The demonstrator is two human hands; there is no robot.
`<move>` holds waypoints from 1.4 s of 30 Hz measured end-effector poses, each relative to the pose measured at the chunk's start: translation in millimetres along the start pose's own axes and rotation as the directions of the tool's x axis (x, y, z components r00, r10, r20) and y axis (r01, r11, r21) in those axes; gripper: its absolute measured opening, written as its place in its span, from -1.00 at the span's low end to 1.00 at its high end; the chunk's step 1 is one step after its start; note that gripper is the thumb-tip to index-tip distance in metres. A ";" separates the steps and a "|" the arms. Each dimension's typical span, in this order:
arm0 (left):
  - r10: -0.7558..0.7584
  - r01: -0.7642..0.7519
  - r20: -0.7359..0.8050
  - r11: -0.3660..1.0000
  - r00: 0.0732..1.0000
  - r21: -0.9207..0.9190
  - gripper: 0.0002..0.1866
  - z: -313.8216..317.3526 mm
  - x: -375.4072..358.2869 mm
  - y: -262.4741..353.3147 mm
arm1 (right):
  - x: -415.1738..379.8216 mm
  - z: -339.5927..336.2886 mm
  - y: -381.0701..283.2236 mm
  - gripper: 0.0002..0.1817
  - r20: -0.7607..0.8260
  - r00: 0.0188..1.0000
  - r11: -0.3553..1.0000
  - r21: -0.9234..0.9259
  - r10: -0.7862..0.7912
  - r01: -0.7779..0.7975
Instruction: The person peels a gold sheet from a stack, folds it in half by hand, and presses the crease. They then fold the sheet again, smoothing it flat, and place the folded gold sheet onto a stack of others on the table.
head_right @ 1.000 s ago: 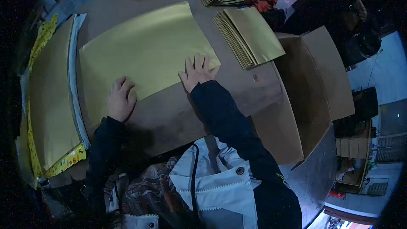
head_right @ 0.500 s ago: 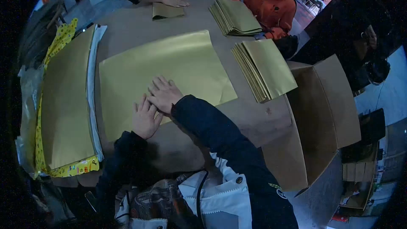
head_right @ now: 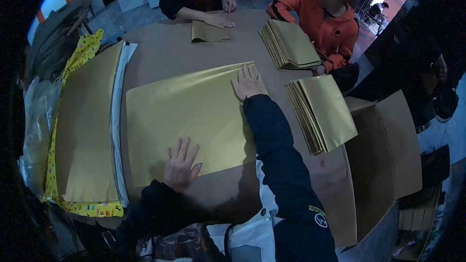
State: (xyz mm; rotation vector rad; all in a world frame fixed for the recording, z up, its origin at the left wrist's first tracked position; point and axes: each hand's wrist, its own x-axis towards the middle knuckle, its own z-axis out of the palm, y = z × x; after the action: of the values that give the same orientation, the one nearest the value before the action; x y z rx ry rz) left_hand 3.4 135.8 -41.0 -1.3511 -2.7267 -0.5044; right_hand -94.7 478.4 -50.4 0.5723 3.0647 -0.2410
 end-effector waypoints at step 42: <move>-0.034 0.023 0.084 0.992 0.996 0.122 -0.31 31.1 167.4 -83.9 | 27.3 7.7 -47.6 -0.27 -0.072 0.997 0.994 -0.107 0.014 -0.022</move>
State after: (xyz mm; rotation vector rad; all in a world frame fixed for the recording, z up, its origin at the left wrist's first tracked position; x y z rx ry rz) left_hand -162.4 226.2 -60.1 -1.3362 -2.7968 -0.2826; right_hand -137.4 443.1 -52.1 0.6159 3.1145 -0.0560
